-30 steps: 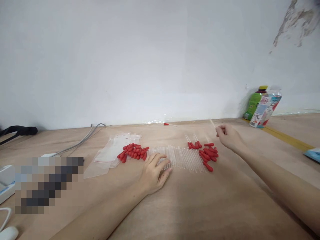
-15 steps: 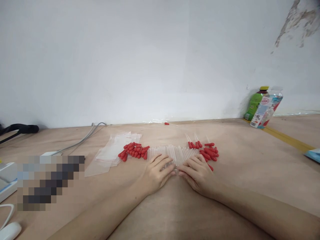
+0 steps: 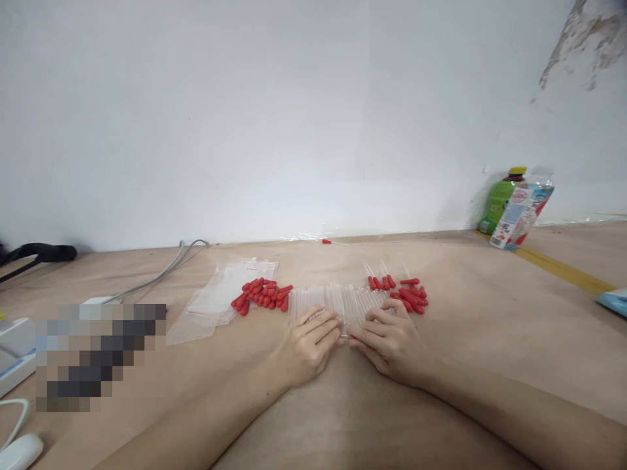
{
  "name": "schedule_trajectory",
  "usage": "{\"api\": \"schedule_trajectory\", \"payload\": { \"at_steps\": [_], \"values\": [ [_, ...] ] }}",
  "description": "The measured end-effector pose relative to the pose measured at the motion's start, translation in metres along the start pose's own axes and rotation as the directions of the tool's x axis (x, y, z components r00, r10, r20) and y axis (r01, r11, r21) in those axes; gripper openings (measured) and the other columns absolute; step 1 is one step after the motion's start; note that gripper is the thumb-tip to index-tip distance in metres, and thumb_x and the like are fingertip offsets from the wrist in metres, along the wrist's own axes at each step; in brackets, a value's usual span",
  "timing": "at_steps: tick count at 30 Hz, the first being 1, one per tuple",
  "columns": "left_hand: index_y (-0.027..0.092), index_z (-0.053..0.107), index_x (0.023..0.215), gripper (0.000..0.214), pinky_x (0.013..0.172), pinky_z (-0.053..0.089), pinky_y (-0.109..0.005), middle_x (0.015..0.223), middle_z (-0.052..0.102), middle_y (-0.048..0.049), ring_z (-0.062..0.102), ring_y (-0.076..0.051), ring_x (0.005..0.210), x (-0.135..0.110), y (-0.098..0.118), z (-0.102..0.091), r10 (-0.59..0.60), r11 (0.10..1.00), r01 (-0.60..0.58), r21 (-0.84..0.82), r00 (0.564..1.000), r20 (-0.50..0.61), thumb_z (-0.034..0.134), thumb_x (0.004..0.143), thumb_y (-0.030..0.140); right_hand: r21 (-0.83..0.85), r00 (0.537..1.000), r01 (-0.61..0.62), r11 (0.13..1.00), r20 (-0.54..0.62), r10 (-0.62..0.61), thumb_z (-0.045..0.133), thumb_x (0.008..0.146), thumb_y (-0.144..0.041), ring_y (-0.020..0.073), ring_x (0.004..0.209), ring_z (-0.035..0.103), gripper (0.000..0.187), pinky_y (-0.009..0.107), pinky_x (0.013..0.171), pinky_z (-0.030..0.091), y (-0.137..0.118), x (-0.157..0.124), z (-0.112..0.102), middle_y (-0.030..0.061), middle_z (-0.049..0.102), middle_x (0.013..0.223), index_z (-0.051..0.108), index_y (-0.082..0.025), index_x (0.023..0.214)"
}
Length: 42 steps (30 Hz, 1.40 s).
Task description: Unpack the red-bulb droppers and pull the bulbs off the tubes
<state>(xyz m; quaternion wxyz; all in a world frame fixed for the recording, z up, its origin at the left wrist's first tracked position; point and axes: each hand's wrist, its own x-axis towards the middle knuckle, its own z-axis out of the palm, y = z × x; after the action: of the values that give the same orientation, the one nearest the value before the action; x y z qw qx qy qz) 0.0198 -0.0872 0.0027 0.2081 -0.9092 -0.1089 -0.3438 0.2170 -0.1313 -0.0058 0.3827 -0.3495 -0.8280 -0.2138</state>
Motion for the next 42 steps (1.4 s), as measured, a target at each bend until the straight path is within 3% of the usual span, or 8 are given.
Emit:
{"api": "schedule_trajectory", "payload": {
  "at_steps": [15, 21, 25, 30, 33, 36, 39, 42],
  "values": [
    [0.014, 0.059, 0.093, 0.013, 0.091, 0.043, -0.034, 0.092, 0.068, -0.0049, 0.059, -0.017, 0.1, -0.007, -0.007, -0.004, -0.066, 0.99, 0.061, -0.129, 0.997, -0.039, 0.052, 0.082, 0.012, -0.085, 0.997, 0.049, 0.995, -0.059, -0.054, 0.057, 0.08, -0.02, 0.0099, 0.068, 0.052, 0.011, 0.033, 0.078, 0.026, 0.011, -0.011, -0.008, -0.0053, 0.063, 0.062, 0.062, -0.024, 0.089],
    [0.017, 0.059, 0.095, 0.016, 0.07, 0.049, -0.026, 0.092, 0.062, -0.0054, 0.06, -0.014, 0.079, -0.017, -0.017, -0.004, -0.321, 0.94, 0.314, -0.134, 0.946, -0.037, 0.047, 0.084, 0.014, -0.103, 0.971, -0.185, 0.977, -0.174, 0.165, 0.059, 0.079, -0.024, 0.0116, 0.066, 0.054, 0.012, 0.03, 0.068, 0.033, 0.051, -0.014, -0.023, -0.0007, 0.064, 0.072, 0.066, -0.025, 0.088],
    [0.016, 0.051, 0.115, 0.033, 0.06, 0.048, -0.024, 0.097, 0.052, -0.009, 0.054, -0.013, 0.071, -0.005, -0.018, -0.001, -0.43, 0.896, 0.435, -0.086, 0.9, 0.068, 0.036, 0.085, 0.011, 0.046, 0.882, -0.423, 0.905, -0.209, 0.422, 0.049, 0.084, -0.029, 0.0121, 0.065, 0.051, 0.022, 0.026, 0.057, 0.04, 0.08, -0.017, -0.027, 0.0029, 0.055, 0.076, 0.065, -0.021, 0.097],
    [0.015, 0.046, 0.118, 0.041, 0.054, 0.045, -0.023, 0.082, 0.045, -0.0048, 0.047, -0.014, 0.067, 0.023, -0.021, 0.01, -0.442, 0.896, 0.442, 0.033, 0.886, 0.143, 0.036, 0.079, 0.006, 0.004, 0.76, -0.594, 0.804, -0.326, 0.562, 0.043, 0.084, -0.031, 0.0164, 0.072, 0.051, 0.031, 0.03, 0.061, 0.043, 0.112, -0.037, -0.031, 0.0072, 0.053, 0.08, 0.062, -0.015, 0.103],
    [0.016, 0.053, 0.101, 0.03, 0.056, 0.044, -0.024, 0.079, 0.045, -0.0029, 0.047, -0.014, 0.065, 0.038, -0.023, 0.024, -0.408, 0.912, 0.395, 0.107, 0.897, 0.167, 0.038, 0.079, 0.004, 0.071, 0.618, -0.747, 0.661, -0.294, 0.729, 0.05, 0.078, -0.036, 0.0152, 0.064, 0.051, 0.033, 0.031, 0.06, 0.044, 0.127, -0.055, -0.032, 0.0047, 0.055, 0.074, 0.059, -0.015, 0.102],
    [0.016, 0.053, 0.087, 0.022, 0.06, 0.046, -0.028, 0.08, 0.049, -0.0047, 0.05, -0.017, 0.07, 0.048, -0.022, 0.039, -0.359, 0.932, 0.334, 0.141, 0.907, 0.221, 0.04, 0.078, 0.001, 0.183, 0.463, -0.845, 0.502, -0.22, 0.859, 0.059, 0.069, -0.043, 0.014, 0.058, 0.051, 0.033, 0.028, 0.054, 0.042, 0.131, -0.063, -0.033, 0.0034, 0.057, 0.07, 0.059, -0.016, 0.087],
    [0.015, 0.053, 0.08, 0.02, 0.059, 0.046, -0.029, 0.079, 0.052, -0.0061, 0.051, -0.019, 0.07, 0.052, -0.016, 0.049, -0.312, 0.95, 0.29, 0.12, 0.911, 0.269, 0.041, 0.076, -0.001, 0.211, 0.447, -0.861, 0.463, -0.121, 0.886, 0.058, 0.067, -0.047, 0.0143, 0.057, 0.051, 0.03, 0.028, 0.054, 0.042, 0.129, -0.063, -0.032, 0.0038, 0.058, 0.067, 0.058, -0.017, 0.073],
    [0.014, 0.053, 0.074, 0.015, 0.061, 0.048, -0.03, 0.077, 0.053, -0.0065, 0.052, -0.018, 0.069, 0.052, -0.01, 0.053, -0.282, 0.959, 0.269, 0.084, 0.914, 0.292, 0.043, 0.078, 0.004, 0.307, 0.462, -0.833, 0.461, -0.075, 0.884, 0.057, 0.067, -0.041, 0.0154, 0.064, 0.055, 0.027, 0.029, 0.061, 0.045, 0.125, -0.06, -0.03, 0.0058, 0.062, 0.077, 0.059, -0.017, 0.078]
  ]
}}
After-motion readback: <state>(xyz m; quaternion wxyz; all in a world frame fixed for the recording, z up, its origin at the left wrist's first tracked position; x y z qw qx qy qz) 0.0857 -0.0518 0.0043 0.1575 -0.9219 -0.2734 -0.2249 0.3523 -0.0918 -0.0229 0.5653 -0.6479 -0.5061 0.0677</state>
